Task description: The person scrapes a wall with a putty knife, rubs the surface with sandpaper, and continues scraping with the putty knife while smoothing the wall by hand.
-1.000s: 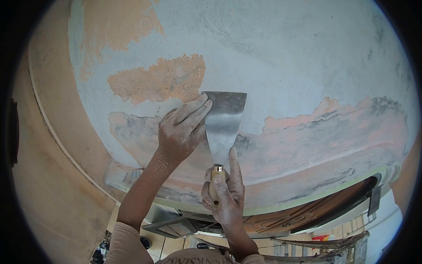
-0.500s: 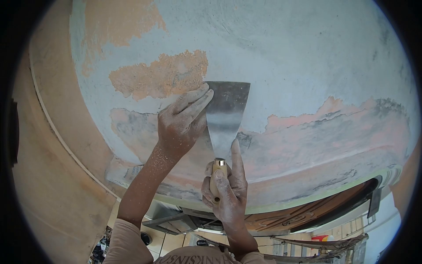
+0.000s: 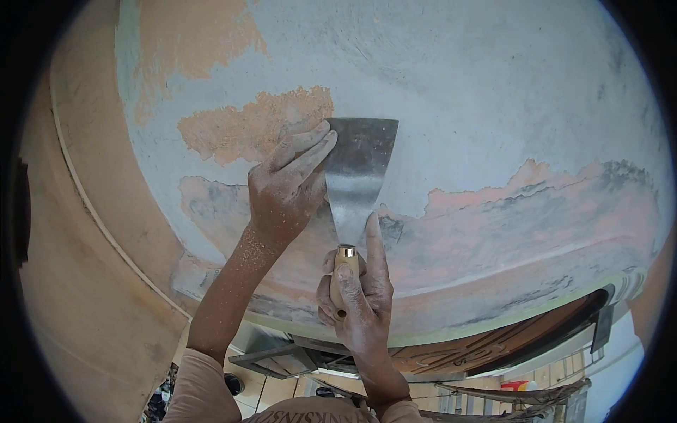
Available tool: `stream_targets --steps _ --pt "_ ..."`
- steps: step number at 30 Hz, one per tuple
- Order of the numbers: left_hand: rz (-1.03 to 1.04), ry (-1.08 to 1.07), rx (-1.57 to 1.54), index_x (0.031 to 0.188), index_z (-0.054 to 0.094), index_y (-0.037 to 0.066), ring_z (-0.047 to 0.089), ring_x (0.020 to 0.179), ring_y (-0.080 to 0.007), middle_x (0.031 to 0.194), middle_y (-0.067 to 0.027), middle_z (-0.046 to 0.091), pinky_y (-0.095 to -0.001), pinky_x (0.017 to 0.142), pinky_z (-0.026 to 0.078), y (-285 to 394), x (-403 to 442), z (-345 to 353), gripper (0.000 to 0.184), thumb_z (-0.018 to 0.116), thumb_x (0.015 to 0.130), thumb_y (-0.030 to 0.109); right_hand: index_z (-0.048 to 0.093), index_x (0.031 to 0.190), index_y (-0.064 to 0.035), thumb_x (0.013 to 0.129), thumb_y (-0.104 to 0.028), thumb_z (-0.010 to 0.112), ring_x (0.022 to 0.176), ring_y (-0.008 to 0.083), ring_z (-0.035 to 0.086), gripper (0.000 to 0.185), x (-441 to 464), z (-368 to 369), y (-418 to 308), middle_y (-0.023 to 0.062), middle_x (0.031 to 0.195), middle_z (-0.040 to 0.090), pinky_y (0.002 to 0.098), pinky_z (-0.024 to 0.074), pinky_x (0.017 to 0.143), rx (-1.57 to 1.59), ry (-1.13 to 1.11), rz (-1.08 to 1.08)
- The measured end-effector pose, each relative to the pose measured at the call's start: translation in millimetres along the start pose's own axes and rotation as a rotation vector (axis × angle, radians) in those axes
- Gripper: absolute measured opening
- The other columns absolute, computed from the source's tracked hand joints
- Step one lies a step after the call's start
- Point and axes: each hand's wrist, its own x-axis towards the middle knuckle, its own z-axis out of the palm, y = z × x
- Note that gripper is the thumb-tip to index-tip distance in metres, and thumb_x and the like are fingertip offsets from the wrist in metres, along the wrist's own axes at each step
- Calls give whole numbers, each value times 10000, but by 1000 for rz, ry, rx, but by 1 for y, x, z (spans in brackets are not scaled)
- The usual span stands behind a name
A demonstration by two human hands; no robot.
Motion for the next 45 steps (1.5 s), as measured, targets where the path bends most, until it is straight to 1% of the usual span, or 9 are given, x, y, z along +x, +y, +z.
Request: stream_targets --steps 14,17,26,29,32,35,38,42,45 --pt "-7 33 -29 1065 655 37 651 953 -195 1110 -68 637 -288 695 548 -1 7 2 351 655 714 28 29 1473 -56 956 -90 419 448 33 441 648 5 1 2 100 911 518 173 323 310 -18 4 -27" --pt "-34 -11 -36 1067 654 35 648 963 -203 1114 -71 635 -293 713 550 7 2 1 351 652 716 27 55 1479 -103 930 -79 453 439 57 466 679 -2 -10 6 136 938 533 174 350 289 29 -19 -39" --pt "-66 -55 -58 1086 638 23 631 1003 -215 1163 -95 615 -316 760 541 11 -4 -1 343 638 743 29 35 1475 -72 956 -114 444 446 39 444 662 -3 -12 4 87 913 527 177 330 317 -18 -28 -13" --pt "2 -102 -137 1077 619 -26 615 988 -328 1136 -140 627 -397 836 503 14 -14 -13 395 683 693 41 45 1474 -69 951 -114 455 442 43 441 666 -8 -19 -1 89 912 528 185 337 321 -32 2 17" --pt "143 -94 47 1239 534 36 461 1219 -366 1308 -139 509 -500 953 414 -12 -22 -25 534 683 759 215 38 1479 -101 920 -142 513 422 55 439 735 -19 -44 1 109 878 530 182 332 288 -115 -10 -79" --pt "16 65 260 1346 431 68 316 1305 -428 1409 -196 367 -591 1011 302 -21 17 -23 691 665 778 384 55 1467 -41 936 -116 490 454 65 454 690 -36 -78 -4 97 887 538 201 335 331 -167 -13 -111" --pt "13 -139 534 1379 363 24 220 1335 -469 1465 -266 213 -589 1033 266 -22 22 -8 781 645 794 457 67 1465 -33 935 -124 505 458 74 458 694 -48 -98 -6 98 877 539 208 332 344 -216 108 -117" --pt "259 -676 206 1369 409 93 246 1363 -374 1492 -164 240 -587 1049 255 12 -39 -3 736 622 792 498 84 1465 -41 922 -143 536 450 78 455 714 -62 -130 -5 95 867 537 208 328 347 -332 164 -150" --pt "256 -811 -122 1275 525 163 339 1333 -278 1386 -106 425 -504 1043 327 29 -95 1 504 631 815 341 87 1467 -51 910 -151 555 442 80 451 734 -71 -146 -1 90 859 537 207 329 342 -370 189 -150"
